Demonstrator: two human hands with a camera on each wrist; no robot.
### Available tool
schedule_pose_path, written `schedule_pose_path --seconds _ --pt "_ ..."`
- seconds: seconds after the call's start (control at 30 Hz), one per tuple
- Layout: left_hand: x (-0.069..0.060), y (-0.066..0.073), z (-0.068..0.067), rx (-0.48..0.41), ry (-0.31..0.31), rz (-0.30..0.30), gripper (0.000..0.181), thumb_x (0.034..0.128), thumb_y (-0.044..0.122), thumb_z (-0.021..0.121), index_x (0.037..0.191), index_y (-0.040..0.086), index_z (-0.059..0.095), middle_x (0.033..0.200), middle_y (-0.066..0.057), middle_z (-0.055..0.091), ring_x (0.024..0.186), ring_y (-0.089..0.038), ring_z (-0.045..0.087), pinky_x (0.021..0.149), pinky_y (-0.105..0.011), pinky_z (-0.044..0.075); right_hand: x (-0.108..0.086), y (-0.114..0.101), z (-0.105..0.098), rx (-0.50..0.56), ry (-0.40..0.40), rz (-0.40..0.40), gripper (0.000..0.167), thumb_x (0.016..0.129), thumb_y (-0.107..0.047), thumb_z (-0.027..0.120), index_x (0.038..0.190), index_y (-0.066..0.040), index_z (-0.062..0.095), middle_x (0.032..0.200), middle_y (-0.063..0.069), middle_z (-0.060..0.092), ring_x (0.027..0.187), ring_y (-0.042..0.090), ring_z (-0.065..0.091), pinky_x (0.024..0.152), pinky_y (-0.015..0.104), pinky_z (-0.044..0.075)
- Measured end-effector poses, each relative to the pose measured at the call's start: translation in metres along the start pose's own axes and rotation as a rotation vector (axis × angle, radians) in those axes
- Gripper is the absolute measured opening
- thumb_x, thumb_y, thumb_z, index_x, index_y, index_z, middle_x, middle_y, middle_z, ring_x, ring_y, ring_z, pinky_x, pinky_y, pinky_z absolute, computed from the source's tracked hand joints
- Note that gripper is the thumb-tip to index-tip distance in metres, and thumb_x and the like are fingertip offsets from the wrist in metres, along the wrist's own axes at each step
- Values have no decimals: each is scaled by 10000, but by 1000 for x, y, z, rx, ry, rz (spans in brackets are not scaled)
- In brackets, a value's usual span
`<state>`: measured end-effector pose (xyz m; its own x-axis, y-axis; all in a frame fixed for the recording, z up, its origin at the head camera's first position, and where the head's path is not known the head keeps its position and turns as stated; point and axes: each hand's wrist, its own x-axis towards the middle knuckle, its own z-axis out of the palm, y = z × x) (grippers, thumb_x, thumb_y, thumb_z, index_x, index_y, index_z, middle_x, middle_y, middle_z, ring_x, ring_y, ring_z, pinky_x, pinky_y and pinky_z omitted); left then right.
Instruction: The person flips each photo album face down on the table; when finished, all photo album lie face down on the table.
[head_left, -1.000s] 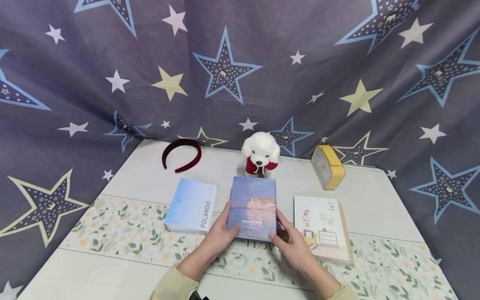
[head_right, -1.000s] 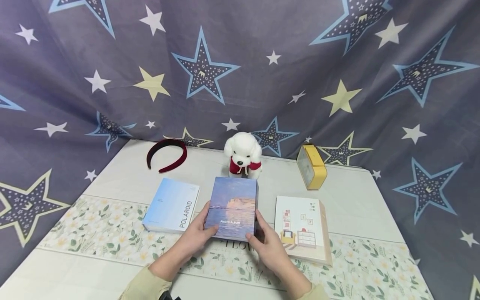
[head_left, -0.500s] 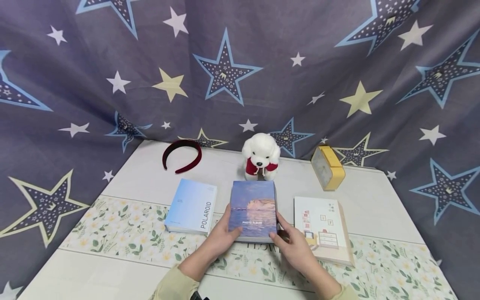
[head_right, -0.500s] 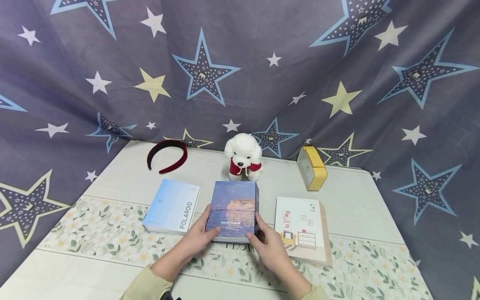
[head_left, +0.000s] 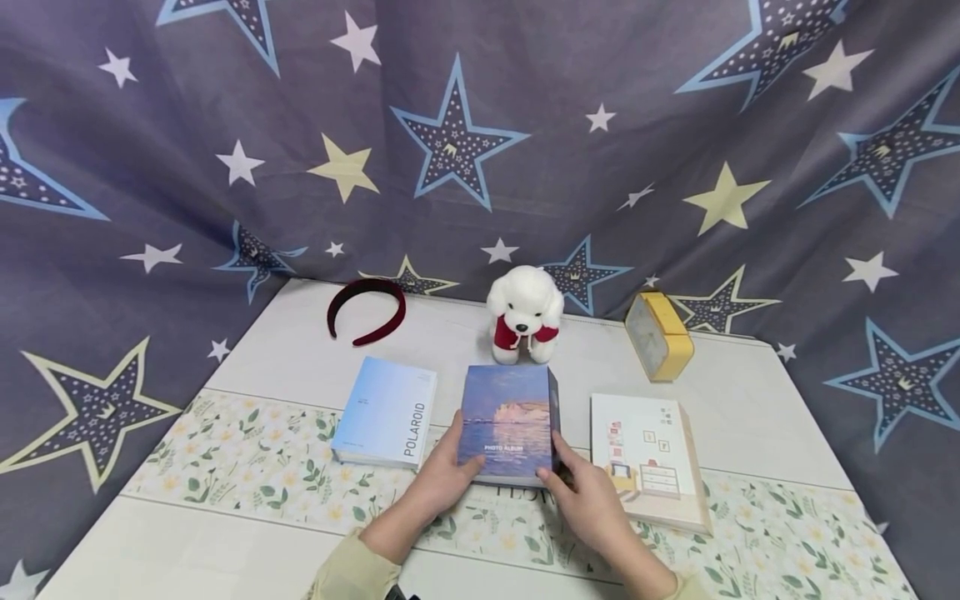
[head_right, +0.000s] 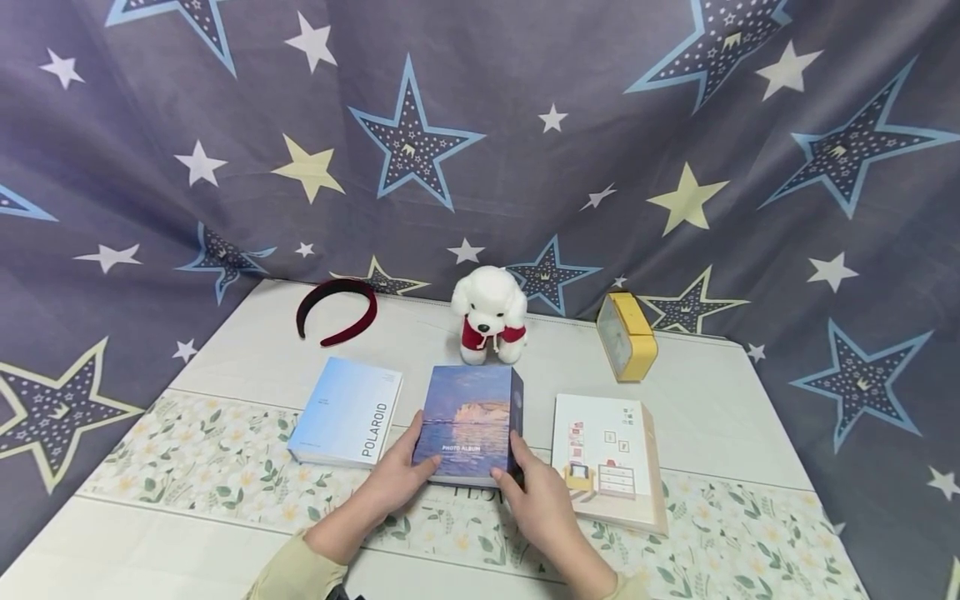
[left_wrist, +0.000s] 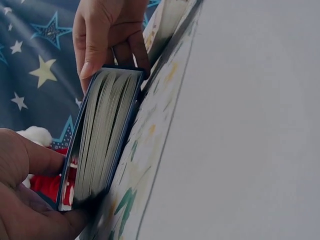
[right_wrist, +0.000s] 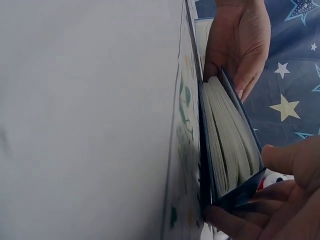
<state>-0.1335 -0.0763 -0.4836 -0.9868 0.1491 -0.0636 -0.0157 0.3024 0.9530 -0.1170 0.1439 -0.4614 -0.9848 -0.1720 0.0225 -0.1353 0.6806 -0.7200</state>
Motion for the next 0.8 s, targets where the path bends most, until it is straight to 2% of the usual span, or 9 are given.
schedule_pose_path --seconds 0.2,0.43,0.8 --pt "0 -1 1 37 11 7 791 930 51 581 1532 -60 81 1584 -250 127 1455 -398 128 1166 -529 107 -2 -4 1 -41 14 5 622 941 -280 654 1444 10 433 1354 220 546 1186 343 580 919 433 510" --pt "-2 0 0 61 21 30 781 914 30 594 1516 -93 113 1563 -293 153 1440 -439 144 1158 -554 119 0 -4 1 -38 21 28 618 923 -257 681 1435 0 452 1349 222 551 1184 355 579 921 439 509" --pt "-2 0 -3 102 42 42 785 899 37 621 1503 -115 143 1549 -308 179 1431 -445 174 1156 -541 149 1 -8 -1 1 0 70 544 909 -173 690 1399 -17 511 1343 227 557 1110 330 632 820 348 562"
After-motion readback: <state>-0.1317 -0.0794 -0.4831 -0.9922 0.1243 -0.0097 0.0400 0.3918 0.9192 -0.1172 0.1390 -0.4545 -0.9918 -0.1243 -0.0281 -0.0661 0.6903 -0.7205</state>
